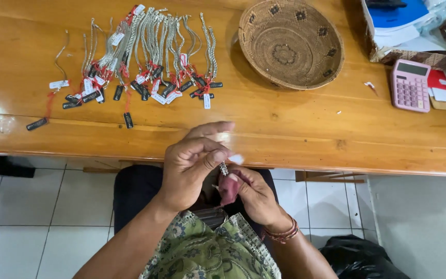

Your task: Polishing individual silver chains with a small cloth and organizing them on a wooden table.

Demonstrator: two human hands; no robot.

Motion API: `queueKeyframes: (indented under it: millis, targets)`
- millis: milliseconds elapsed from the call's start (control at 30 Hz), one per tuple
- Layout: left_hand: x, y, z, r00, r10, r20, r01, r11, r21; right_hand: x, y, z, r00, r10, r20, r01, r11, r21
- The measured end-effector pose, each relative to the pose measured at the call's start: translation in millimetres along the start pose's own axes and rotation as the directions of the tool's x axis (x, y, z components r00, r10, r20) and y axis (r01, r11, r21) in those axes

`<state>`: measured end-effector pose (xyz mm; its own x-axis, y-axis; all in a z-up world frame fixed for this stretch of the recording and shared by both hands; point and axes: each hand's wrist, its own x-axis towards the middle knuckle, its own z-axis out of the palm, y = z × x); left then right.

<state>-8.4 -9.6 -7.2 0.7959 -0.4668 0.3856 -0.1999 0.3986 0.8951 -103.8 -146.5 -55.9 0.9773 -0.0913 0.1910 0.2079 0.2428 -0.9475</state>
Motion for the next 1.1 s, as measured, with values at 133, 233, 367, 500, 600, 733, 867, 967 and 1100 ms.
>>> queueKeyframes:
  millis: [133,233,367,500,600,733,867,967,1100]
  targets:
    - [4,-11,-13,0.996,0.092,-0.005,-0.089,0.973,0.211,8,-18,-13,0.999,-0.01,-0.041,0.005,0.994,-0.109]
    - [9,-23,-16,0.992,0.029,0.122,-0.043,0.992,0.116,23,-47,-16,0.996,0.084,0.023,-0.074,0.954,-0.291]
    - [17,-23,-20,0.953,-0.103,0.286,0.075,0.992,0.105,38,-68,-16,0.985,0.149,0.088,-0.104,0.917,-0.386]
    - [13,-50,-31,0.946,-0.194,0.261,0.116,0.952,0.285,53,-79,-24,0.982,0.15,0.115,-0.075,0.866,-0.494]
    - [13,-43,-35,0.948,-0.274,0.165,0.183,0.888,0.423,60,-85,-35,0.97,0.22,0.107,-0.086,0.716,-0.693]
    - [20,-42,-29,0.882,-0.45,0.138,0.281,0.738,0.613,77,-79,-65,0.948,0.307,0.086,-0.089,0.515,-0.853]
    - [33,-82,-27,0.953,-0.291,0.086,0.134,0.657,0.742,97,-57,-83,0.975,0.223,0.018,-0.068,0.369,-0.927]
    - [45,-103,-23,0.964,-0.259,0.063,0.089,0.535,0.84,111,-17,-112,0.993,0.119,-0.027,-0.055,0.244,-0.968]
    - [44,-116,-25,0.972,-0.234,0.033,0.078,0.449,0.89,109,-1,-121,0.98,-0.197,-0.03,-0.001,0.147,-0.989]
